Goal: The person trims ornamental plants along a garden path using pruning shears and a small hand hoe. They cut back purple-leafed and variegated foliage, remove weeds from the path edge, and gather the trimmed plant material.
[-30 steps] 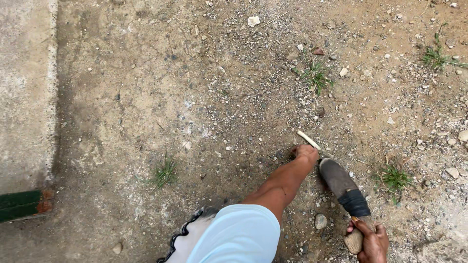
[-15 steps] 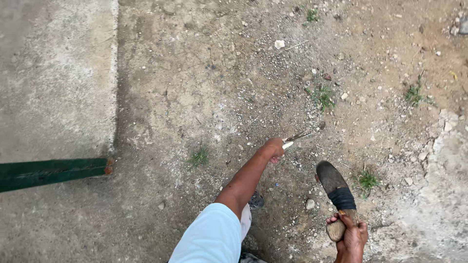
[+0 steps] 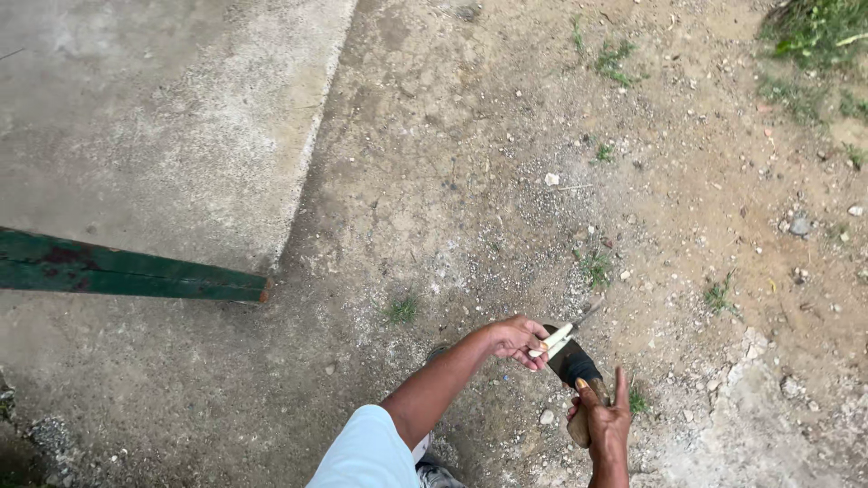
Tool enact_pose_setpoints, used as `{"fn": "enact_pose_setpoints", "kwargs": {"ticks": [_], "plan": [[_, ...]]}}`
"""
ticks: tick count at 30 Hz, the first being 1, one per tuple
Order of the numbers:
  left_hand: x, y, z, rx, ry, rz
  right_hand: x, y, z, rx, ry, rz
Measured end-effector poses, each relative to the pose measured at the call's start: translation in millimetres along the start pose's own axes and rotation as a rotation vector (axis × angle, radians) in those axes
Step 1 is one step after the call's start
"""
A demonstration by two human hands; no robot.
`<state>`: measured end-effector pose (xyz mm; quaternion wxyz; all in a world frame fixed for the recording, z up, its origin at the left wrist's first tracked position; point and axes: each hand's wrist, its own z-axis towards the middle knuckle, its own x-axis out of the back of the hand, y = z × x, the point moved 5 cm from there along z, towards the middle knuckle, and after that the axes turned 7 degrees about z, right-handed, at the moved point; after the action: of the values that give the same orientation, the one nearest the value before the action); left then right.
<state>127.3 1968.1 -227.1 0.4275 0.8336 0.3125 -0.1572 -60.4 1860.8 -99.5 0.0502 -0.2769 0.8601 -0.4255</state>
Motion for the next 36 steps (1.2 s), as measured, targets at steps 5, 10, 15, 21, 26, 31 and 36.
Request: {"fn": "enact_pose_setpoints", "kwargs": {"ticks": [5, 10, 15, 21, 26, 31, 36], "plan": [[-9.9, 77.6, -37.7, -0.026, -0.047, 0.034, -49.2, -68.4, -10.3, -0.040, -0.138, -0.008], [15.4, 155.4, -69.8, -0.081, -0.006, 0.034, -94.0, -127.8, 3.4, 0.010, -0.190, -0.061], [36.8, 209.4, -94.5, -0.132, 0.043, -0.005, -133.7, -168.7, 15.8, 0.097, -0.228, -0.145], [62.7, 248.9, -127.3, -0.216, 0.017, -0.049, -193.9, -211.2, 16.3, 0.161, -0.350, -0.222], [88.1, 272.0, -159.1, -0.308, -0.031, -0.098, -240.9, -243.8, 7.7, 0.155, -0.376, -0.356], [113.0, 287.1, -191.7, -0.378, 0.084, -0.167, -284.9, -272.1, 15.4, 0.219, -0.533, -0.444], [123.7, 304.3, -221.6, -0.446, 0.120, -0.147, -326.6, -294.7, 28.5, 0.242, -0.717, -0.316]]}}
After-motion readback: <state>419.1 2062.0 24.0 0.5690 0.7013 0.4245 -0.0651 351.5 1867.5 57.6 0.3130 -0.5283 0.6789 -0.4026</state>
